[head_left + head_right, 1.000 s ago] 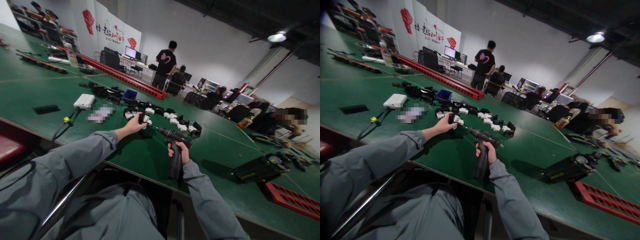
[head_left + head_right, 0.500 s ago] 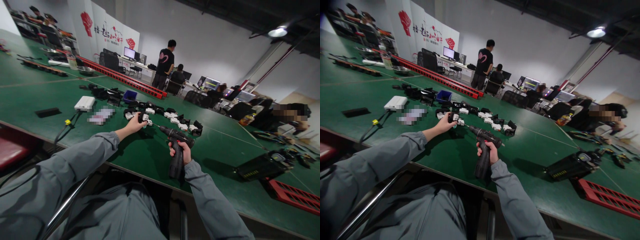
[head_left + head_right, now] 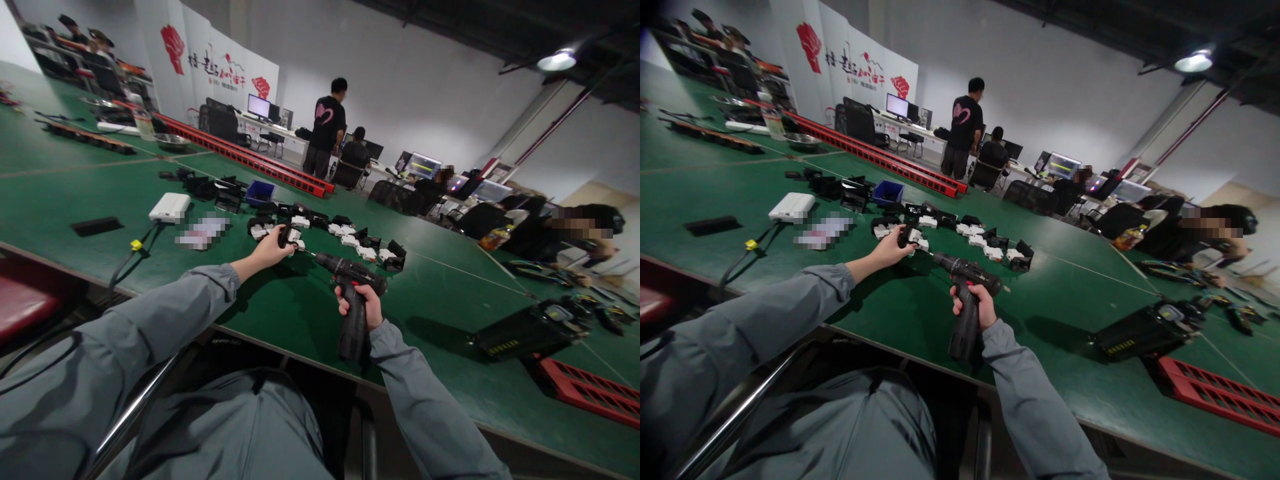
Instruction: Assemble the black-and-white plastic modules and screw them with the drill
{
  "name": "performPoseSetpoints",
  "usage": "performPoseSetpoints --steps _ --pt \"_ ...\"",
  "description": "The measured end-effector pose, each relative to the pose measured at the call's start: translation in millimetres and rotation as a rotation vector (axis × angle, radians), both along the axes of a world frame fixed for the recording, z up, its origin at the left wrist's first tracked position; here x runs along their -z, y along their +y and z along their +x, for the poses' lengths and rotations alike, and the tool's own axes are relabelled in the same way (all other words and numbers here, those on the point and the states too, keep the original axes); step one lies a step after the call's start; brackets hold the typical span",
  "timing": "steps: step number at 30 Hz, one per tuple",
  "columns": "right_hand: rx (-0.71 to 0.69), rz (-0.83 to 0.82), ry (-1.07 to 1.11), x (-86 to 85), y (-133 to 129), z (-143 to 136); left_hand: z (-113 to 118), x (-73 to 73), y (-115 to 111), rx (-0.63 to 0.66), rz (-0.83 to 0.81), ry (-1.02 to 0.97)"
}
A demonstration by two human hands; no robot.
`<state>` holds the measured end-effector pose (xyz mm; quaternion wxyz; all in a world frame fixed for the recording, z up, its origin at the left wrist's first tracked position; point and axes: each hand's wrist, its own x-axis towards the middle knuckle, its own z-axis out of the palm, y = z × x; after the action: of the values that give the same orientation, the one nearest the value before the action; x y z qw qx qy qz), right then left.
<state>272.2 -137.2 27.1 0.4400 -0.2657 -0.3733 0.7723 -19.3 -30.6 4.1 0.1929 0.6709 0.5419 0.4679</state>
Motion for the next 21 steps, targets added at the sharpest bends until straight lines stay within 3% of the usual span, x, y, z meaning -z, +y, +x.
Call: performPoseSetpoints --steps 21 --pt "0.009 -0.06 -0.036 -0.5 3.1 0.0 6.7 -8.6 -17.3 -0.086 -0.044 0.18"
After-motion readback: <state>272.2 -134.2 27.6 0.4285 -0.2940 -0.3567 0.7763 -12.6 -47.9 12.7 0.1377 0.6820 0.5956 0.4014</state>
